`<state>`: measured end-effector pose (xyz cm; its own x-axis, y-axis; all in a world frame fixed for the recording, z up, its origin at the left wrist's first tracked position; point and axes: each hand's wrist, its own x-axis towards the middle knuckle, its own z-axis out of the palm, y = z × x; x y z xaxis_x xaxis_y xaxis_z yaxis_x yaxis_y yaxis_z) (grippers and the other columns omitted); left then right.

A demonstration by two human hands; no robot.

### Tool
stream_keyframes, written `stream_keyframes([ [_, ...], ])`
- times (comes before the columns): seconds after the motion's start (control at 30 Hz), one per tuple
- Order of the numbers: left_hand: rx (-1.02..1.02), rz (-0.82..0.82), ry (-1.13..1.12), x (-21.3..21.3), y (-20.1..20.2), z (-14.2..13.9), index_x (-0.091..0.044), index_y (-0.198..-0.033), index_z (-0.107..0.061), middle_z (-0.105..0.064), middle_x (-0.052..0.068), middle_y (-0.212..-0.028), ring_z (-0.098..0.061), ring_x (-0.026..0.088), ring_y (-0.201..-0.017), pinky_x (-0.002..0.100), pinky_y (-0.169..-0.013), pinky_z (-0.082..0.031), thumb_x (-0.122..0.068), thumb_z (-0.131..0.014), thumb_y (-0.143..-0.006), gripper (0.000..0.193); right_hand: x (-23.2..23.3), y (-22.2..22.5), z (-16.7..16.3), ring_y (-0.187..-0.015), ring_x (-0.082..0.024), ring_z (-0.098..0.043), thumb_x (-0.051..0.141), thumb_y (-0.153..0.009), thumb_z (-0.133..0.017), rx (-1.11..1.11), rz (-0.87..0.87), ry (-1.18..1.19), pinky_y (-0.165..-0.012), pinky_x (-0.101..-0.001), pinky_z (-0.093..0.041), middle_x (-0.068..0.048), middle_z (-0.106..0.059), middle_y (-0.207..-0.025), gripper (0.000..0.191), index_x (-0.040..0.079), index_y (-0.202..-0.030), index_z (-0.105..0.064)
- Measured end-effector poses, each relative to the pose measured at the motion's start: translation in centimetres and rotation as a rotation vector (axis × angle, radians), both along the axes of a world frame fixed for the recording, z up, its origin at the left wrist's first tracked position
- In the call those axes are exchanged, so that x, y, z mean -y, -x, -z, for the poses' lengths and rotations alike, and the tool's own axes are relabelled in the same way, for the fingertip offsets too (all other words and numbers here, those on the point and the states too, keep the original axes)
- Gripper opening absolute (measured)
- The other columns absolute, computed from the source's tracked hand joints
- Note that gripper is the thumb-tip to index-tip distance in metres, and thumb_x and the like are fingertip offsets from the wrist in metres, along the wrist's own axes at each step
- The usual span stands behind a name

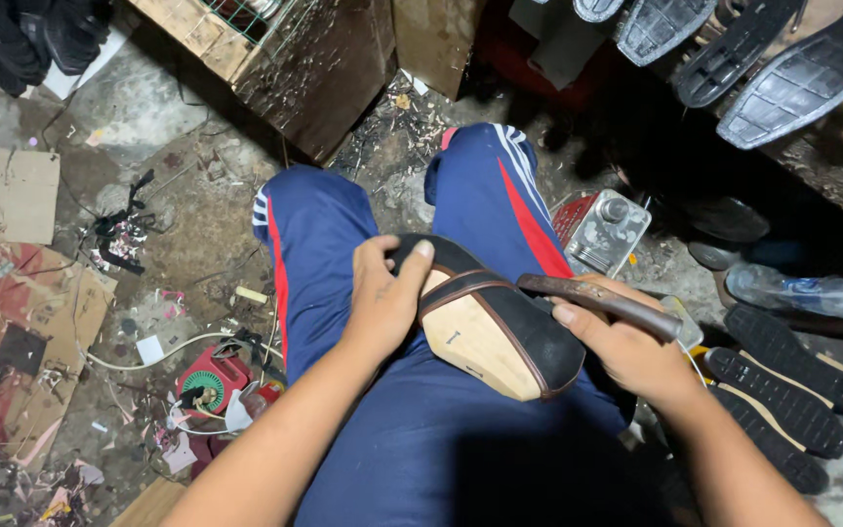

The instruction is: The person sits on the floor holding a shoe on their lap and repeatedly scrapes and smooths the edge of the shoe sole using a hand scraping tool, rotating the shoe to work around the sole. They briefly press and feel the sole edge with their fingers before continuing to scrape.

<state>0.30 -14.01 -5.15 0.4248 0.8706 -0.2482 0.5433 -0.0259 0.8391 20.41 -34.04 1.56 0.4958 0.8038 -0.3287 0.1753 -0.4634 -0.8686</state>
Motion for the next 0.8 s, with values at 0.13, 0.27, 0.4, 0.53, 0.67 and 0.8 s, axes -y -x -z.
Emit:
stream_keyframes([
  [0.13,0.216,-0.359,0.744,-0.6,-2.9,-0.9,-0.002,-0.129,-0.042,-0.063,0.024,-0.125,-0.068,0.029,-0.108,0.040,-0.091,-0.056,-0.046,-0.073,-0.083,0.071,0.4,0.4,-0.3,-0.088,-0.014,-0.067,0.016,-0.087,-0.074,0.024,0.027,-0.073,-0.083,-0.0287,-0.053,-0.006,-0.075,-0.097,0.025,0.003,-0.108,-0.075],
  [0.27,0.455,-0.403,0.959,-2.5,-4.4,-2.4,0.006,-0.119,-0.052,-0.066,0.025,-0.108,-0.072,0.033,-0.085,0.048,-0.066,-0.064,-0.035,-0.075,-0.079,0.062,0.6,0.5,-2.0,-0.096,-0.014,-0.069,0.012,-0.088,-0.073,-0.005,-0.047,-0.239,-0.085,-0.0279,-0.053,-0.007,-0.074,-0.106,0.022,0.001,-0.107,-0.072],
  [0.4,0.669,-0.419,0.633,-6.0,-4.6,-3.2,0.000,-0.111,-0.050,-0.057,0.013,-0.090,-0.063,0.027,-0.071,0.044,-0.059,-0.059,-0.021,-0.071,-0.080,0.043,0.6,0.5,-3.4,-0.092,-0.018,-0.067,0.013,-0.089,-0.071,0.178,-0.037,-0.263,-0.082,-0.0310,-0.053,-0.008,-0.071,-0.101,0.019,0.002,-0.104,-0.070],
  [0.53,0.716,-0.409,0.417,-8.0,-4.1,-2.6,-0.006,-0.113,-0.051,-0.057,0.004,-0.093,-0.059,0.015,-0.081,0.032,-0.072,-0.053,-0.023,-0.073,-0.082,0.041,0.5,1.2,-2.9,-0.066,-0.021,-0.066,0.016,-0.079,-0.078,0.299,-0.029,0.005,-0.062,-0.0347,-0.052,-0.006,-0.068,-0.071,0.014,0.005,-0.078,-0.069],
  [0.67,0.643,-0.369,0.343,-7.6,-4.8,-2.0,-0.005,-0.105,-0.053,-0.056,0.001,-0.089,-0.054,0.011,-0.080,0.029,-0.073,-0.049,-0.029,-0.072,-0.088,0.035,0.3,1.6,-1.0,-0.064,-0.025,-0.065,0.022,-0.072,-0.085,0.499,-0.175,-0.147,-0.059,-0.0375,-0.050,-0.007,-0.065,-0.068,0.022,0.008,-0.071,-0.068],
  [0.8,0.631,-0.374,0.321,-7.6,-5.0,-2.1,-0.006,-0.099,-0.054,-0.056,0.001,-0.087,-0.054,0.010,-0.079,0.028,-0.072,-0.047,-0.028,-0.072,-0.088,0.031,0.2,1.6,-0.2,-0.065,-0.025,-0.066,0.022,-0.076,-0.083,0.524,-0.197,-0.256,-0.061,-0.0378,-0.051,-0.006,-0.065,-0.070,0.020,0.010,-0.074,-0.067],
])
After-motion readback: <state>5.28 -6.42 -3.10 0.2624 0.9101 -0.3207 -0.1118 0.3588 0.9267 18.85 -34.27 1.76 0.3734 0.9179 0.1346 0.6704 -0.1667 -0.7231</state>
